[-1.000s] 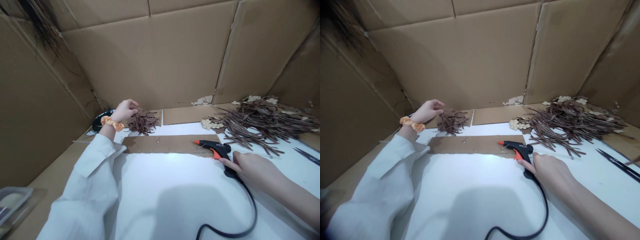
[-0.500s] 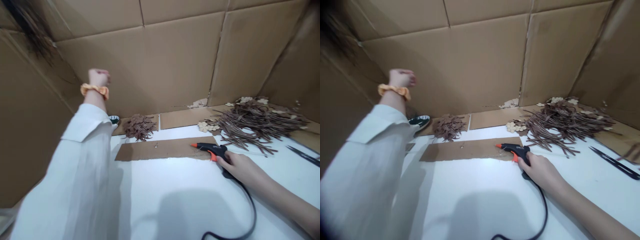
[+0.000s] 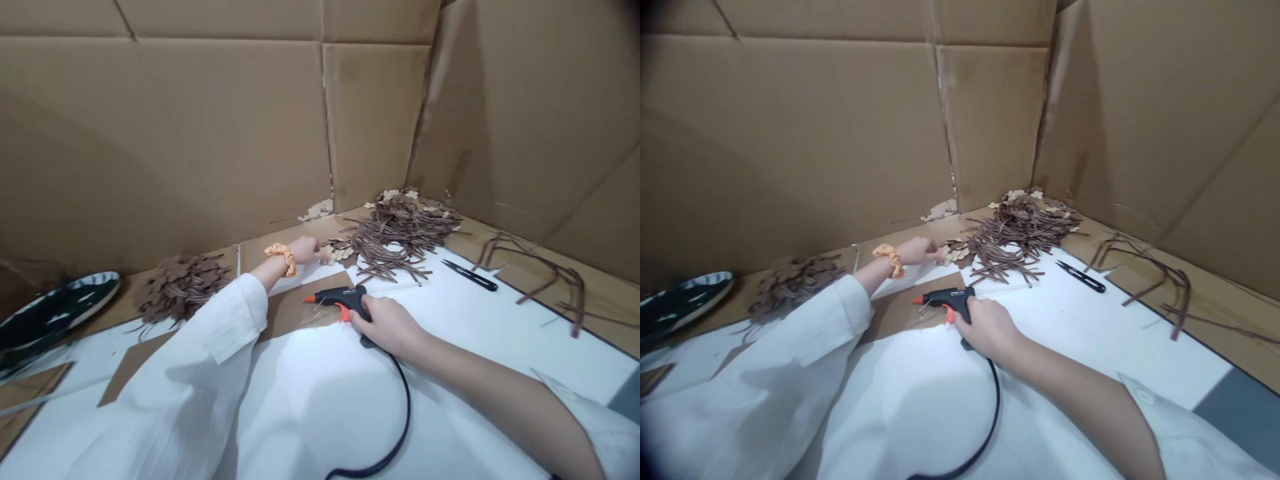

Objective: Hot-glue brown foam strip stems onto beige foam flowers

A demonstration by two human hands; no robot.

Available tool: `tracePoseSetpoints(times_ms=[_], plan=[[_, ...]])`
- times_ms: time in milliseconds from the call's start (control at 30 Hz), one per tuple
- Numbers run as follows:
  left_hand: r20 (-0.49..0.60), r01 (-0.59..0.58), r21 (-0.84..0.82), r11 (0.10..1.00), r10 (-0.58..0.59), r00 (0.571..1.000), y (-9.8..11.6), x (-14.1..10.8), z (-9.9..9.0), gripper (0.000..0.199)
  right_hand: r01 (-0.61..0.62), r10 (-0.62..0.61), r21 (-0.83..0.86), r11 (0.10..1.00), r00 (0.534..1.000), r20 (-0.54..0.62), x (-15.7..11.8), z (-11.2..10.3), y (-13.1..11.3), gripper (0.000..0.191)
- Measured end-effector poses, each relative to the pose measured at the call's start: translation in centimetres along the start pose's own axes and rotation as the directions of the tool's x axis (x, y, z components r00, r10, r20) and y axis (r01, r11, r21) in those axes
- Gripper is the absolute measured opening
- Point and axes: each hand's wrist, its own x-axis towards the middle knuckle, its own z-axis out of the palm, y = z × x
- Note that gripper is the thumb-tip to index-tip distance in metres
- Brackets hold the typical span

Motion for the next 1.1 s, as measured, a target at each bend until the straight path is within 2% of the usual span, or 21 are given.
tracePoseSetpoints(times_ms=[67,167,300,400,467,533,633,700,767,867,1100], plan=[[0.104,0.005,0.103,0.995,-0.016,0.994,0.0,0.8,1.7,0.03,0.001,-0.001,-0.005,1.0,1.0,-0.002,0.1,-0.1,0.0,0.026],[0.186,-0.006,0.231,0.973,-0.038,0.982,-0.1,1.7,2.3,0.022,0.004,-0.004,0.008,1.0,1.0,0.003,0.2,-0.1,0.0,0.03],[0.158,-0.051,0.254,0.966,0.01,0.987,0.4,1.2,0.5,0.016,0.011,-0.011,0.04,0.999,1.0,0.007,0.2,-0.1,0.1,0.03],[0.089,-0.063,0.197,0.978,0.046,0.995,1.3,-1.5,-1.9,0.017,0.021,-0.021,0.08,0.997,1.0,-0.004,0.2,0.0,0.3,0.028],[0.073,-0.059,0.102,0.993,0.052,0.996,1.9,-4.5,-3.0,0.019,0.023,-0.021,0.115,0.993,1.0,-0.018,0.3,0.1,0.4,0.025],[0.045,0.022,-0.217,0.976,-0.012,0.999,2.1,-7.9,-3.3,0.024,0.02,-0.015,0.153,0.988,0.999,-0.035,0.3,0.2,0.6,0.023],[0.021,0.154,-0.393,0.906,-0.159,0.987,1.8,-12.3,-1.9,0.024,0.02,-0.008,0.214,0.977,0.998,-0.058,0.2,0.2,0.9,0.024],[0.021,0.227,-0.508,0.831,-0.251,0.968,1.4,-14.1,-0.6,0.029,0.019,-0.001,0.262,0.965,0.998,-0.07,0.1,0.2,1.1,0.026],[-0.002,0.265,-0.59,0.763,-0.329,0.944,0.8,-15.1,0.5,0.029,0.019,0.007,0.316,0.949,0.997,-0.083,0.1,0.2,1.3,0.027],[-0.042,0.26,-0.671,0.695,-0.385,0.922,0.2,-15.8,1.5,0.029,0.034,0.021,0.397,0.917,0.991,-0.132,0.1,0.1,1.5,0.028],[-0.111,0.172,-0.798,0.577,-0.423,0.899,-0.4,-16.6,2.7,0.031,0.109,0.062,0.583,0.805,0.962,-0.265,0.5,0.2,1.8,0.022]])
